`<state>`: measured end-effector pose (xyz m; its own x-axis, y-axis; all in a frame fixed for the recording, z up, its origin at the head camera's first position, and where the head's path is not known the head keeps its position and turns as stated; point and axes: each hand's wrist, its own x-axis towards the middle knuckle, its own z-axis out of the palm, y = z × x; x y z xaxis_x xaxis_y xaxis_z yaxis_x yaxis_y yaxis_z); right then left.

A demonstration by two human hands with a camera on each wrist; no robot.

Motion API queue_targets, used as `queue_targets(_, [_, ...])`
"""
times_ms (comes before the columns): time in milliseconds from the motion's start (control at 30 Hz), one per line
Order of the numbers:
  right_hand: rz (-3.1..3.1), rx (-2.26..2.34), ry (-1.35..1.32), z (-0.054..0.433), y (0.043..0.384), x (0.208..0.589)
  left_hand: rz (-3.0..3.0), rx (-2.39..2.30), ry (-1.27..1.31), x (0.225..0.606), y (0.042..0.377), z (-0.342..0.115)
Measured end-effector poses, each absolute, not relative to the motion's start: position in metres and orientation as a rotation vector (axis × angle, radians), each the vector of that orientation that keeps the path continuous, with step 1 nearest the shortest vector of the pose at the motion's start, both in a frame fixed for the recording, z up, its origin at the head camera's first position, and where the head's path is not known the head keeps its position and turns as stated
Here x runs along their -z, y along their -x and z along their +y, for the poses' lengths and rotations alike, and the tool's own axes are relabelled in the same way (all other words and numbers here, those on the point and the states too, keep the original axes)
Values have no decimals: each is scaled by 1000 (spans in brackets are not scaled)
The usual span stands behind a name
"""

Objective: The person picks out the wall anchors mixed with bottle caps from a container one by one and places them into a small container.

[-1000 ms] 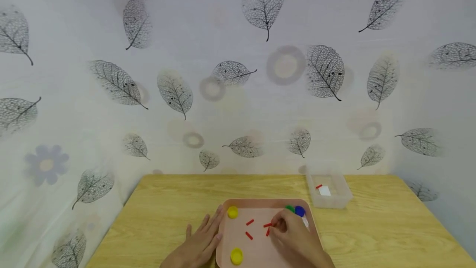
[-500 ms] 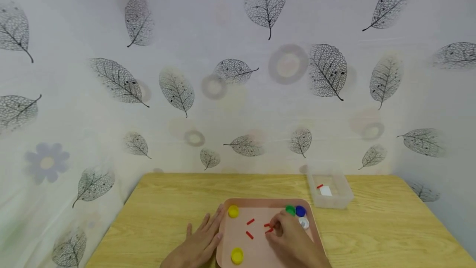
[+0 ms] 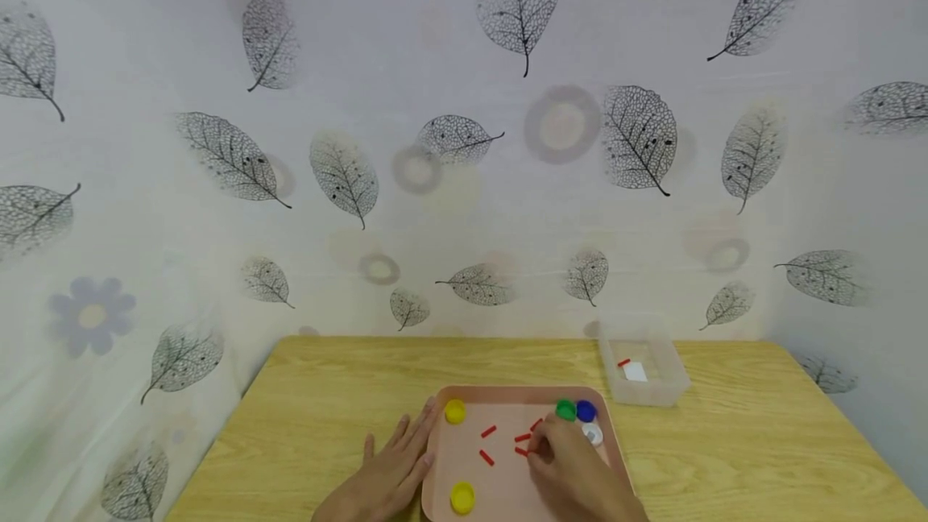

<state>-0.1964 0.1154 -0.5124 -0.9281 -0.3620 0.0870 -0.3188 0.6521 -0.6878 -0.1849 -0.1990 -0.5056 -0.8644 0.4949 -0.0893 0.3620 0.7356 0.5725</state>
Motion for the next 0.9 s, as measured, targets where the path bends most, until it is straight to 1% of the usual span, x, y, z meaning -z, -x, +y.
queue_targets(200, [2787, 1183, 576, 116, 197, 514, 2705, -829, -694, 507, 186, -199])
queue_targets(433, [2885, 1181, 673, 118, 195, 516, 2697, -837, -703, 507, 186, -198])
queue_targets(700, [2919, 1277, 680, 120, 191, 509, 2707, -829, -727, 510, 188, -199])
queue_targets(900, [2980, 1264, 695, 124, 193, 504, 2700, -850, -735, 512, 189, -200])
